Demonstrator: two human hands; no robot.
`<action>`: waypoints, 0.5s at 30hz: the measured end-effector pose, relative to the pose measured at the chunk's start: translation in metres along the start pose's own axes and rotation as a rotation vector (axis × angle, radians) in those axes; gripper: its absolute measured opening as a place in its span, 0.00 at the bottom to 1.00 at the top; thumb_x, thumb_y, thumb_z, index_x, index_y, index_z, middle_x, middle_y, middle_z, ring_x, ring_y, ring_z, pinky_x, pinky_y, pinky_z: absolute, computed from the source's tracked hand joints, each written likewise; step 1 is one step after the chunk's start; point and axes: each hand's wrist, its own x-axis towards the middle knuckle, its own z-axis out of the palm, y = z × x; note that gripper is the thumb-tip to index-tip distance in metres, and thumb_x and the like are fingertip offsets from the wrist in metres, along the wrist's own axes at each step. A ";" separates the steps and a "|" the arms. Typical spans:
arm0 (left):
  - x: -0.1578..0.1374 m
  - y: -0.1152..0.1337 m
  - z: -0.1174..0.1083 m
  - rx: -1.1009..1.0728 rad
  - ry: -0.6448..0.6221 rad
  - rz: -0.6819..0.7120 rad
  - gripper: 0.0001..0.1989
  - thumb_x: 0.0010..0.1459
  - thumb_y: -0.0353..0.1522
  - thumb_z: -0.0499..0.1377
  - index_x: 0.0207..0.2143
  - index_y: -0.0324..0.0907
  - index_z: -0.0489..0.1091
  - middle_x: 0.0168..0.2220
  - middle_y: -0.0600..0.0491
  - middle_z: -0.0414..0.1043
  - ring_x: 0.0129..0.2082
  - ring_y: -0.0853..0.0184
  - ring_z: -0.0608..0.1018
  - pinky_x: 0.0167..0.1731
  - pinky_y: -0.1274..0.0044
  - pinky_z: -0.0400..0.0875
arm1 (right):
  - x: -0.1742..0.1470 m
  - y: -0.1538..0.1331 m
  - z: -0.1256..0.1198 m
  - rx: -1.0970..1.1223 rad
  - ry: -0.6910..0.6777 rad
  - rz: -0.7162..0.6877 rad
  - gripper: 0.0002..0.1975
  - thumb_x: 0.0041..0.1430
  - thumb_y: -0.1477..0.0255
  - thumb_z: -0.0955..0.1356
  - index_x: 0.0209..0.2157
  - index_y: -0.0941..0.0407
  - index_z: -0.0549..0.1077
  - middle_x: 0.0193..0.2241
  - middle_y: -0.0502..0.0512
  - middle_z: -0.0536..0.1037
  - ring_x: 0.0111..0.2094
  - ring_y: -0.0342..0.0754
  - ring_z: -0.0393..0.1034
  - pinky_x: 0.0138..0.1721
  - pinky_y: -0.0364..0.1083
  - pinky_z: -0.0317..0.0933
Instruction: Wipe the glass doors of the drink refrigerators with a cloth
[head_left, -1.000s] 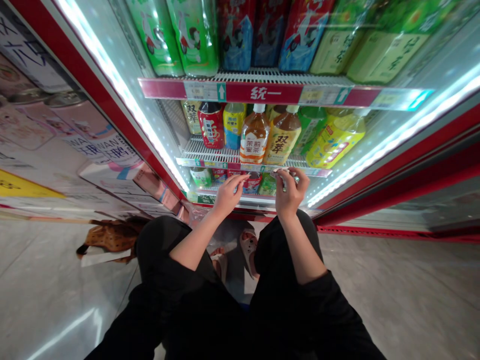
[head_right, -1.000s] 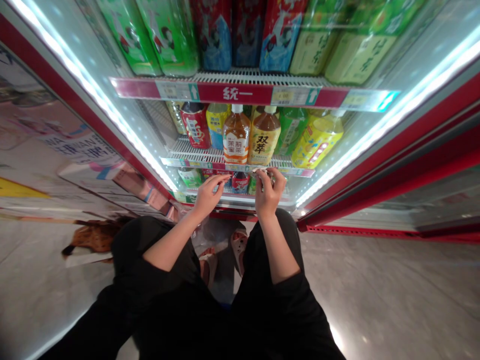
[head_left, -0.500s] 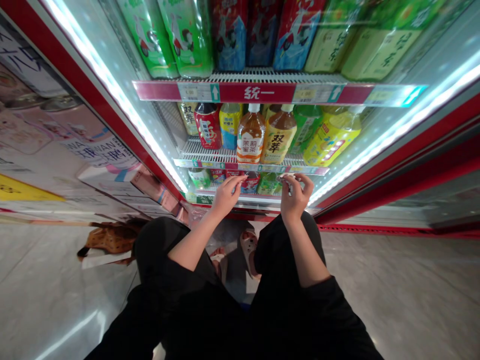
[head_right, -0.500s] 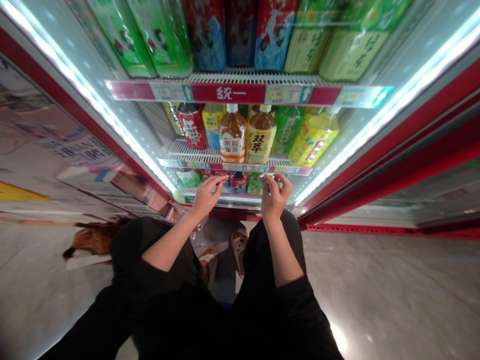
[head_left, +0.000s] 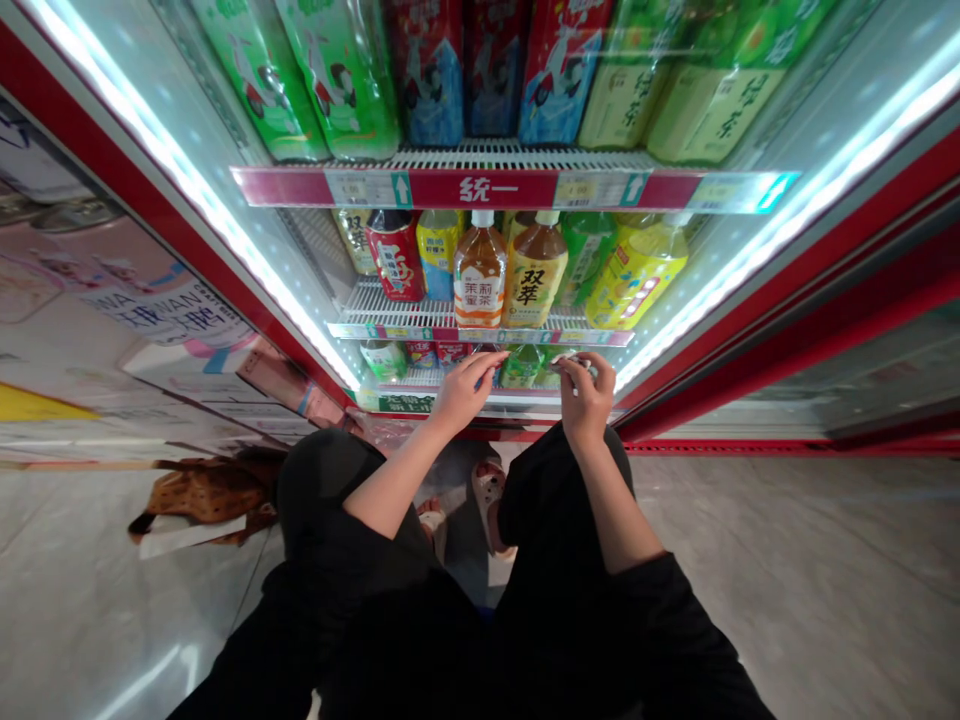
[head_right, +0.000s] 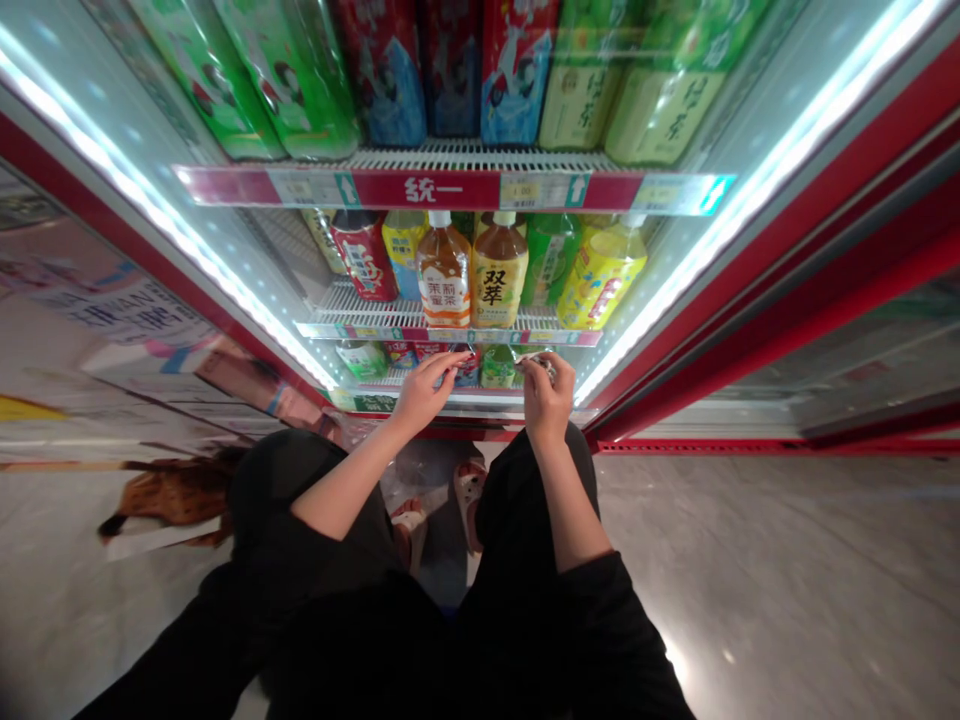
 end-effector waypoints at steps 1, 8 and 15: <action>0.001 0.001 0.002 -0.001 -0.008 0.003 0.20 0.75 0.27 0.53 0.61 0.47 0.78 0.57 0.49 0.85 0.58 0.65 0.85 0.63 0.70 0.80 | 0.002 0.003 -0.003 -0.008 0.038 0.012 0.11 0.72 0.66 0.68 0.44 0.48 0.85 0.50 0.61 0.79 0.53 0.58 0.77 0.54 0.61 0.78; 0.008 0.008 0.015 -0.004 -0.038 0.004 0.20 0.74 0.27 0.54 0.62 0.49 0.78 0.58 0.50 0.85 0.58 0.64 0.85 0.63 0.69 0.80 | 0.020 0.004 -0.009 -0.040 0.087 0.014 0.11 0.73 0.66 0.68 0.46 0.48 0.85 0.52 0.62 0.79 0.55 0.59 0.77 0.58 0.61 0.77; 0.012 0.011 0.019 0.001 -0.027 0.011 0.20 0.75 0.27 0.53 0.62 0.49 0.78 0.55 0.50 0.86 0.56 0.64 0.85 0.61 0.70 0.80 | -0.002 0.008 -0.007 -0.006 -0.001 0.003 0.12 0.74 0.66 0.67 0.43 0.47 0.85 0.50 0.59 0.82 0.54 0.57 0.78 0.54 0.58 0.79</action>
